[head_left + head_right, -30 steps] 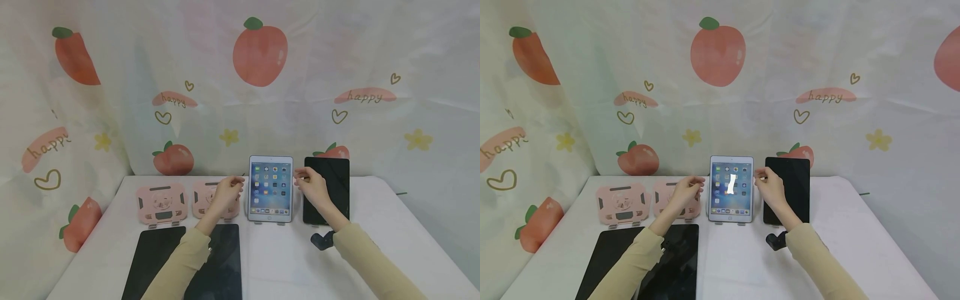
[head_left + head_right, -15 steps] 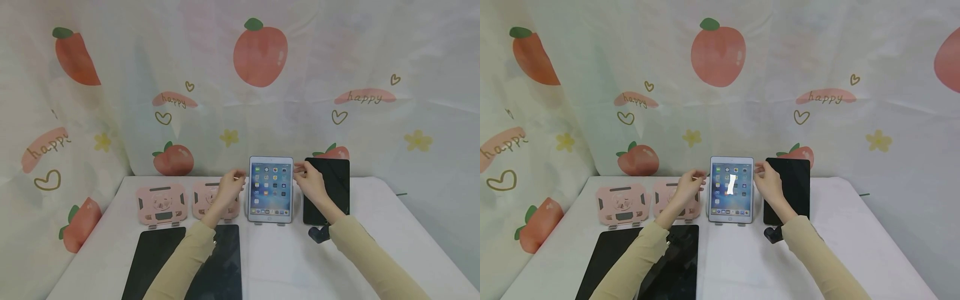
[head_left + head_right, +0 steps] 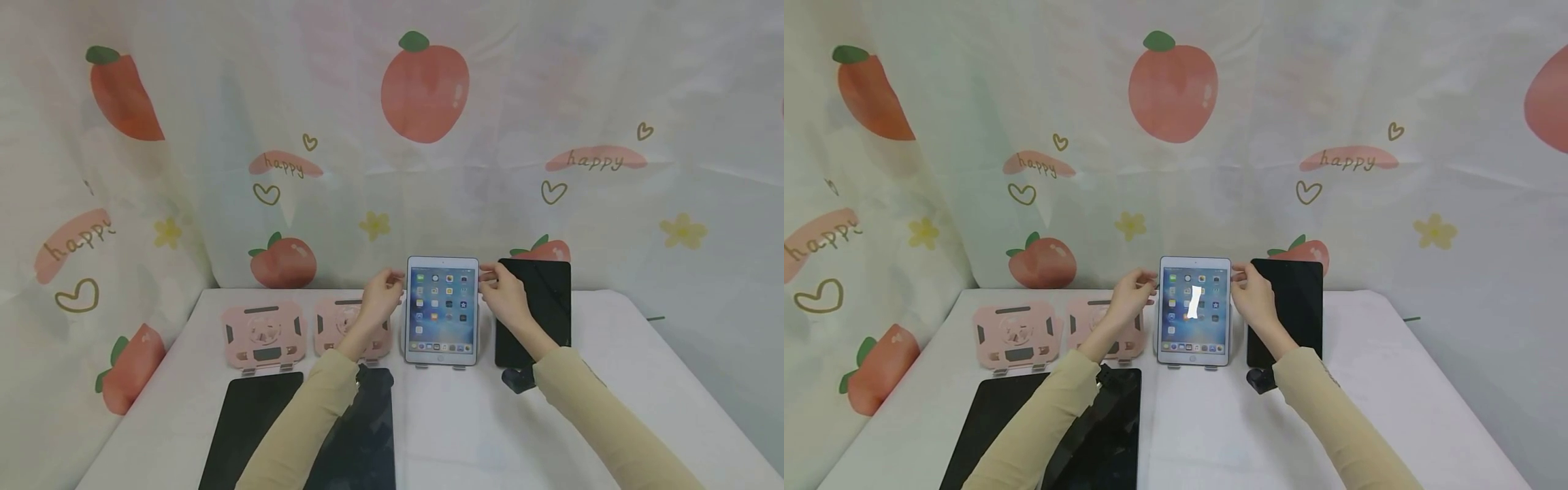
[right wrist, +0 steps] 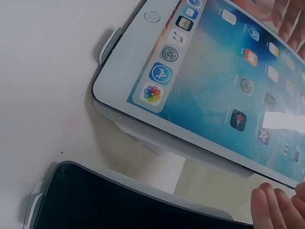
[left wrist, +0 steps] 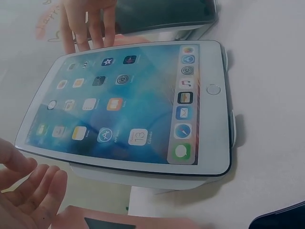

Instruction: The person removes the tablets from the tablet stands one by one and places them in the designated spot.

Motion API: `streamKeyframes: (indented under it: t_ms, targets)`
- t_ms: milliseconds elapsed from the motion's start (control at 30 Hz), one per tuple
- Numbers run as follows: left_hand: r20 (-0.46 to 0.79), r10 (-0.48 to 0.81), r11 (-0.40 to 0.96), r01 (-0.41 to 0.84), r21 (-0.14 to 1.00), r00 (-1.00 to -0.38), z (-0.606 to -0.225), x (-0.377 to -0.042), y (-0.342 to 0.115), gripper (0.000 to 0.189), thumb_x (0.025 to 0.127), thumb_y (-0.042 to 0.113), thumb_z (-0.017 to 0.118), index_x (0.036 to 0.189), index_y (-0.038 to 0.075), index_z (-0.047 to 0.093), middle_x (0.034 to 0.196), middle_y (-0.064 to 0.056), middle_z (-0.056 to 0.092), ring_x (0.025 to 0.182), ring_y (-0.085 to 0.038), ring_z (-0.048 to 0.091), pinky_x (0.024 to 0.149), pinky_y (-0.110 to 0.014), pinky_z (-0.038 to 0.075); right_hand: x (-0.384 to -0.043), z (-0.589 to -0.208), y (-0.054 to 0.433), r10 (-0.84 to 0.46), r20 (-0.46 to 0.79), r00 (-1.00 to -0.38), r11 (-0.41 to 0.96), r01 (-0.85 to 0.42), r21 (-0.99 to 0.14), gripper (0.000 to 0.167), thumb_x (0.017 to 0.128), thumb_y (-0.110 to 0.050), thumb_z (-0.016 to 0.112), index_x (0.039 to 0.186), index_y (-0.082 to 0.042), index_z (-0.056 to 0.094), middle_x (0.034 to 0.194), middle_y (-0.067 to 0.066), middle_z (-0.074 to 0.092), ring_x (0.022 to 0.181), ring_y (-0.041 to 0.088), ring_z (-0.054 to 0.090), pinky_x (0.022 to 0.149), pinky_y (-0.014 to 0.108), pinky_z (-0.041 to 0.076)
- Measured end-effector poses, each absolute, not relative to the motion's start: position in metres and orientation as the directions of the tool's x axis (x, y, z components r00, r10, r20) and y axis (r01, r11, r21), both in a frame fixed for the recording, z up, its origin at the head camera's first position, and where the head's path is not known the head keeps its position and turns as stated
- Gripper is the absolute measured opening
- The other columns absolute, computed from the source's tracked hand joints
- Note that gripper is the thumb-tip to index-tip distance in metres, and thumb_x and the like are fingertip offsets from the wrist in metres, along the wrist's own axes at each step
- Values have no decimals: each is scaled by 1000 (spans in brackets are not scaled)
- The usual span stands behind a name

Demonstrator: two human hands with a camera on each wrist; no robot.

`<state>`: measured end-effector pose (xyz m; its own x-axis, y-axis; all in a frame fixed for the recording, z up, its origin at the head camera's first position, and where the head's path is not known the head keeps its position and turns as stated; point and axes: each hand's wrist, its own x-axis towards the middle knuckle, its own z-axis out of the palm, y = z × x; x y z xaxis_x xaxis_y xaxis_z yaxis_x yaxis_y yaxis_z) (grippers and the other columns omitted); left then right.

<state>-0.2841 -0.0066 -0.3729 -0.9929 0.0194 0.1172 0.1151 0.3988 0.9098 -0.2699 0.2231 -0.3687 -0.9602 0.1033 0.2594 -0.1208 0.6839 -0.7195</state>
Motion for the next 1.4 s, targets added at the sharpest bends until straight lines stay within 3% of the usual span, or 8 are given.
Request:
streamKeyframes:
  t_ms: [267, 633, 1400]
  targets:
    - [169, 19, 413, 162, 896, -985, -373, -294, 0, 27, 96, 12, 48, 118, 3, 61, 112, -15, 67, 94, -25, 66, 75, -29, 57, -274, -370, 224, 109, 249, -962, 657, -118, -744, 41, 95, -9, 45, 135, 0, 47, 120, 25, 61, 102, 37, 67, 83, 46, 57]
    - [195, -3, 439, 174, 882, -981, -377, -302, 4, 27, 96, 11, 47, 117, 5, 63, 107, -15, 68, 96, -25, 65, 78, -32, 56, -279, -372, 221, 106, 221, -969, 635, -105, -765, 40, 98, -8, 42, 137, 1, 45, 123, 28, 59, 106, 39, 65, 84, 43, 57]
    - [151, -40, 349, 127, 928, -988, -383, -303, 8, 24, 97, 11, 51, 117, 6, 63, 107, -14, 65, 93, -22, 62, 76, -30, 56, -278, -370, 218, 138, 221, -965, 610, -93, -787, 37, 98, -7, 43, 133, 3, 48, 114, 27, 63, 98, 38, 66, 80, 40, 59]
